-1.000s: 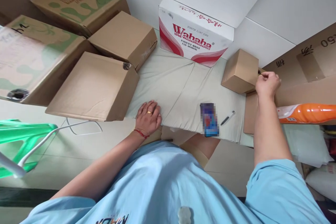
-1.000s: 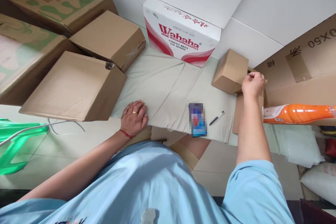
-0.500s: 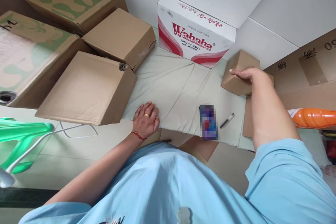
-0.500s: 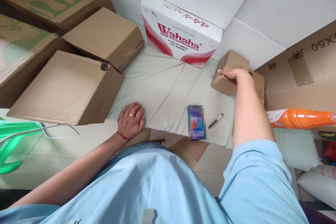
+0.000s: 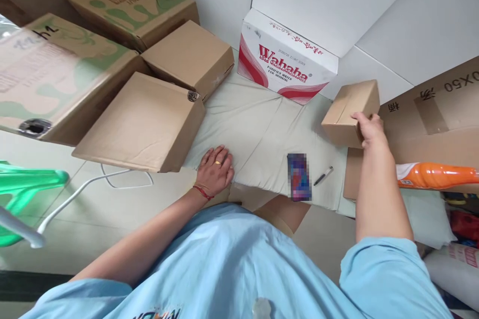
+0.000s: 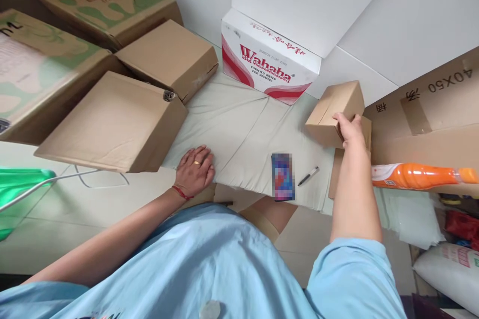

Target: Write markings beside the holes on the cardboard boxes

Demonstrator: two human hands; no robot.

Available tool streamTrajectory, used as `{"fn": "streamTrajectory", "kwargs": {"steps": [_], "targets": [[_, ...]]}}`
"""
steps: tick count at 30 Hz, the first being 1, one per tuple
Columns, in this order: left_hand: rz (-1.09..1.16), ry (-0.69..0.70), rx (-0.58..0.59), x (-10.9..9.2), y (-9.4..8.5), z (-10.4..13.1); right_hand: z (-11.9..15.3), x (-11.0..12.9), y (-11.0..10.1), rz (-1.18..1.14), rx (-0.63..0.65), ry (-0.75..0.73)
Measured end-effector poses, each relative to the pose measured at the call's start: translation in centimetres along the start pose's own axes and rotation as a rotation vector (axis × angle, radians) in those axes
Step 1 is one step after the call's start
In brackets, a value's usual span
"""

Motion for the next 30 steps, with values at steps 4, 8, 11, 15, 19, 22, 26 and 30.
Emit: {"fn": "streamTrajectory", "kwargs": {"steps": [4,8,11,15,19,22,26,30], "targets": [[0.149,-0.052,0.004,-0.1,-0.7,-0.1,6.6,1.1,-1.2,-0.204,0.095,0.040],[0.335,-0.120,0.037,-0.6,-2.1,0.1,16.2,1.2,3.5,-0.470,0.371,0.039],[0.538,-0.141,0.102,-2.1,-3.6,0.4,22.6,0.2,9.6,-0.505,0.624,0.128],[1.119,-0.168,0.186,-5.1,-5.0,0.7,27.0,-1.4,15.3,-0.493,0.776,0.177],[1.143,-0.245,0.170,-6.5,-5.9,1.1,28.3,-4.2,16.8,-0.507,0.806,0.270],[1.319,-0.395,0.138,-5.9,-5.3,1.6,28.5,-6.5,16.0,-0.596,0.690,0.388],[1.432,-0.600,0.107,-4.5,-3.7,2.1,28.9,-8.0,14.6,-0.712,0.572,0.459],[1.391,-0.641,0.187,-4.2,-2.3,2.0,29.4,-7.7,13.8,-0.734,0.541,0.434]]}}
Point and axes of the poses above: each hand's wrist, its own z-axis away from the middle knuckle, its own y-axis out of the palm, x = y × z, the point moved 6 cm from there along -z, towards the middle knuckle, and after that the axes turned 10 degrees about x, right-handed, at the moved point
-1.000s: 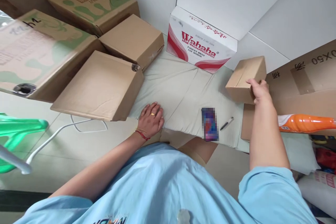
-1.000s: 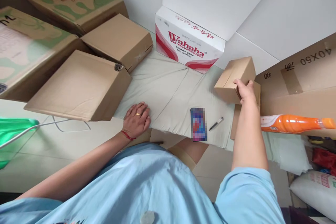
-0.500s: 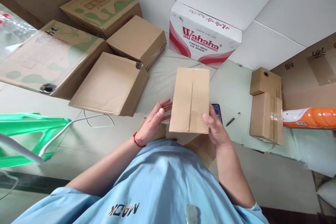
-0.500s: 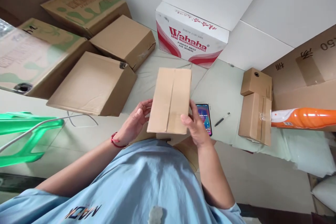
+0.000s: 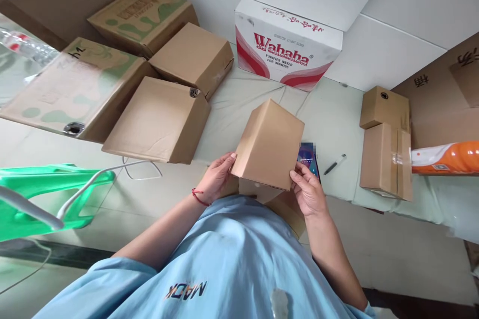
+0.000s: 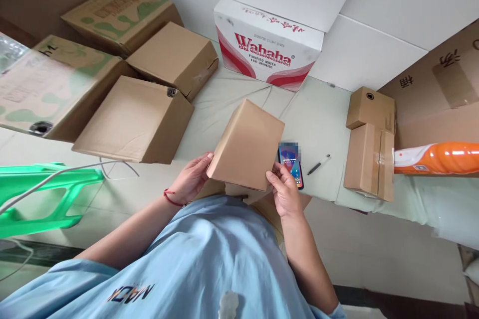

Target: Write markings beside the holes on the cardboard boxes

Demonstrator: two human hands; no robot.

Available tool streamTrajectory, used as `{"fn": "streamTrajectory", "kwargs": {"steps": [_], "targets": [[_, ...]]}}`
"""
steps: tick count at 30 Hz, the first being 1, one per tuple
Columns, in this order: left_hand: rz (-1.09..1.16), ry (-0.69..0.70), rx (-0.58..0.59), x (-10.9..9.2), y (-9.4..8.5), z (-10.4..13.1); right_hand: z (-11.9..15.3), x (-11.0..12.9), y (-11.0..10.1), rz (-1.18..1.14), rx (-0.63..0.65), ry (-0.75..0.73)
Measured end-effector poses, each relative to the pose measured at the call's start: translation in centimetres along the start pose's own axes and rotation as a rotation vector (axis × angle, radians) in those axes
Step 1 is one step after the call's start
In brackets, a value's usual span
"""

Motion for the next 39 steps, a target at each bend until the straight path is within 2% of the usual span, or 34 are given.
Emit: {"fn": "streamTrajectory", "kwargs": {"steps": [5,8,11,16,18,21,24,28,31,34,37,39], "targets": [[-0.091,0.021,0.029,0.0,0.0,0.4,1.2,0.7,-0.4,0.132,0.014,-0.075],[-0.163,0.121,0.189,-1.0,0.6,1.2,1.8,0.8,-1.2,0.236,0.021,-0.133],[-0.233,0.214,0.359,-1.9,1.4,1.9,2.3,0.9,-2.2,0.288,0.016,-0.268],[-0.316,0.252,0.464,-2.8,2.3,2.4,3.3,0.8,-3.0,0.320,0.045,-0.466],[-0.340,0.232,0.462,-2.8,2.4,2.3,3.7,0.7,-2.7,0.349,0.092,-0.472],[-0.319,0.190,0.392,-2.1,2.0,2.0,4.5,1.2,-1.4,0.415,0.211,-0.458],[-0.071,0.066,0.300,-0.2,1.4,1.6,5.2,2.5,0.4,0.552,0.289,-0.492],[0.222,-0.129,0.152,2.4,1.0,1.3,5.7,4.2,2.2,0.718,0.294,-0.565],[0.310,-0.162,0.099,2.6,0.9,1.2,5.8,5.1,2.5,0.766,0.235,-0.603],[0.373,-0.233,0.164,2.4,1.5,1.5,5.9,5.9,2.2,0.810,0.176,-0.671],[0.382,-0.311,0.294,2.1,2.7,2.1,5.9,6.0,1.8,0.845,0.196,-0.707],[0.362,-0.303,0.382,1.5,3.7,2.4,5.9,5.7,1.4,0.832,0.203,-0.689]]}}
Point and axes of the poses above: each hand's wrist, its own z-axis away from the middle knuckle, its own y-axis out of the palm, x = y × z, the point moved 6 cm from there along -z, towards the middle knuckle, and after that the axes turned 10 degrees about x, right-handed, at the moved point
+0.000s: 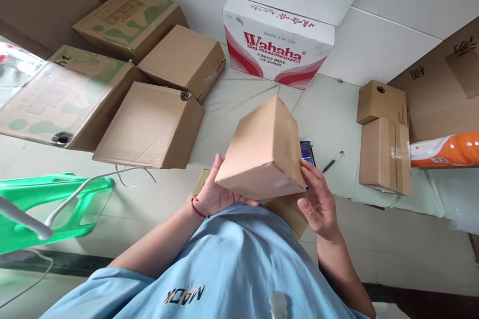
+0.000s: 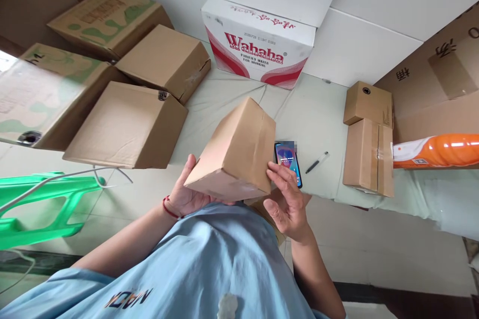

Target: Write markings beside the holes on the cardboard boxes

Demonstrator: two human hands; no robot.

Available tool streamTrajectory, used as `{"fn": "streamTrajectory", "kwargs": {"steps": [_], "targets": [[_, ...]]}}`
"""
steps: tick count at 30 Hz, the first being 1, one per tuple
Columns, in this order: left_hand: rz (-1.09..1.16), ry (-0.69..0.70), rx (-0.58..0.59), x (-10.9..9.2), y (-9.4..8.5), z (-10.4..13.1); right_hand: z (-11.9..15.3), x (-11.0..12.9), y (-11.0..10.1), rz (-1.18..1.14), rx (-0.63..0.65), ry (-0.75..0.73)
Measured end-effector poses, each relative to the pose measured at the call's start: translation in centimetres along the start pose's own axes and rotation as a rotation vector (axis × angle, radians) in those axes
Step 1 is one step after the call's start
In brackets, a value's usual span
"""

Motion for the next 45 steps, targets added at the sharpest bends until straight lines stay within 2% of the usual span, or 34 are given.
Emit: {"fn": "streamTrajectory", "kwargs": {"steps": [3,6,8,11,15,18,21,24,26,28,30,32,35,39,42,45], "targets": [[-0.100,0.021,0.115,-0.7,1.7,0.0,0.6,-0.9,-0.4,-0.048,-0.085,0.078],[-0.257,0.068,0.180,-1.7,2.7,0.3,1.0,-1.5,-0.8,-0.099,-0.169,0.127],[-0.401,0.153,0.175,-2.6,2.9,0.6,1.1,-1.4,-1.2,-0.120,-0.195,0.106],[-0.710,0.309,0.089,-4.0,3.0,1.3,1.0,-1.0,-1.7,-0.096,-0.214,0.076],[-1.156,0.441,0.064,-4.8,5.1,1.7,0.5,-0.3,-0.6,-0.004,-0.061,0.064],[-1.298,0.451,0.049,-5.1,6.6,1.3,0.0,-0.3,0.8,0.035,0.058,0.073],[-1.292,0.448,0.043,-5.5,7.0,0.8,-0.3,-1.1,1.2,0.004,0.062,0.107],[-1.197,0.437,-0.014,-5.5,5.8,0.2,-0.3,-2.6,1.2,-0.062,0.066,0.155],[-1.072,0.422,-0.121,-5.3,3.9,-0.1,0.0,-3.7,1.5,-0.066,0.101,0.207],[-0.909,0.421,-0.289,-5.1,1.3,-0.3,0.5,-4.8,1.9,-0.079,0.125,0.256],[-0.775,0.425,-0.444,-5.0,-1.2,-0.6,0.9,-5.7,2.3,-0.120,0.106,0.291],[-0.712,0.427,-0.525,-5.0,-3.0,-1.1,1.0,-6.3,2.4,-0.164,0.063,0.309],[-0.709,0.425,-0.501,-5.4,-3.9,-2.5,0.4,-6.7,2.7,-0.149,0.058,0.320],[-0.738,0.418,-0.380,-6.0,-3.1,-4.1,-1.1,-5.8,3.2,-0.004,0.155,0.273],[-0.758,0.438,-0.340,-6.6,-2.3,-3.7,-1.7,-4.5,3.0,0.071,0.141,0.176],[-0.784,0.513,-0.320,-7.1,-1.4,-1.9,-1.8,-3.5,2.7,0.046,0.086,0.089]]}}
Point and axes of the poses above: each hand's wrist, its own z-axis away from the middle knuckle, its own y-axis out of the palm, x = y × z, the point moved 6 cm from there along -z, towards the middle knuckle, and after that the axes turned 10 degrees about x, right-handed, at the moved point
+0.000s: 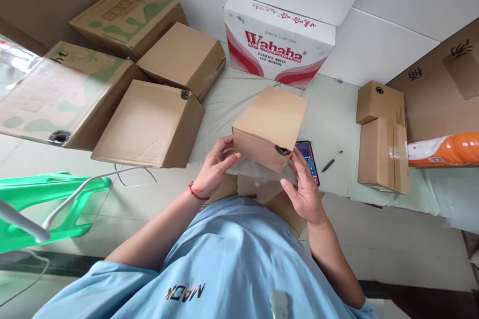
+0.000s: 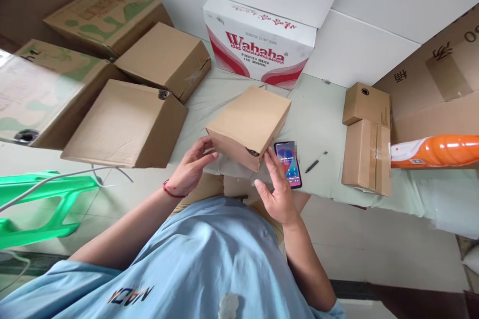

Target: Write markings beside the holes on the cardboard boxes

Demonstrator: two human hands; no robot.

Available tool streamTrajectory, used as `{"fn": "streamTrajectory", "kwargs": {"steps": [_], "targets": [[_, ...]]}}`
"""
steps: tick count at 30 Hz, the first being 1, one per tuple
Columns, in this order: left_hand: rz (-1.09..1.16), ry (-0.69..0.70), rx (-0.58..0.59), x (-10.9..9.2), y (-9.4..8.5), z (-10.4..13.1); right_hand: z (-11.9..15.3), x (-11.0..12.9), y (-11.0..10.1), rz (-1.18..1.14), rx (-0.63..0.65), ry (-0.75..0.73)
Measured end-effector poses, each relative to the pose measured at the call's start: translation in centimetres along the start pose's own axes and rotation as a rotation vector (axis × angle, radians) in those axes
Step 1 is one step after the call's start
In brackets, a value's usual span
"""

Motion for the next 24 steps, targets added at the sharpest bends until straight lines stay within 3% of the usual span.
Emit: {"fn": "streamTrajectory", "kwargs": {"steps": [5,10,13,16,20,24], "targets": [[-0.006,0.164,-0.072,-3.0,-1.0,3.3,0.2,0.4,0.3,-0.220,-0.008,-0.017],[-0.102,0.388,-0.081,-8.3,-0.4,6.7,0.9,2.7,-0.1,-0.329,-0.022,-0.035],[-0.354,0.465,-0.145,-11.1,-0.3,7.8,1.1,4.7,-0.2,-0.314,-0.018,-0.090],[-0.754,0.482,-0.262,-12.7,-0.4,7.6,0.9,5.3,0.1,-0.291,-0.022,-0.084],[-1.108,0.680,-0.357,-14.1,0.4,7.4,0.7,2.0,-1.4,-0.201,-0.156,0.093],[-1.198,0.791,-0.306,-15.4,2.2,7.6,2.4,-4.7,-7.9,0.331,-0.491,0.560]]}}
Point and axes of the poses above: each hand's wrist, its own z-axis away from the middle knuckle, its own y-axis out of the palm, x = y × z, the point moved 6 cm from there along -z, towards the middle knuckle, and after that the axes turned 10 degrees about x, right-handed, at the moved point
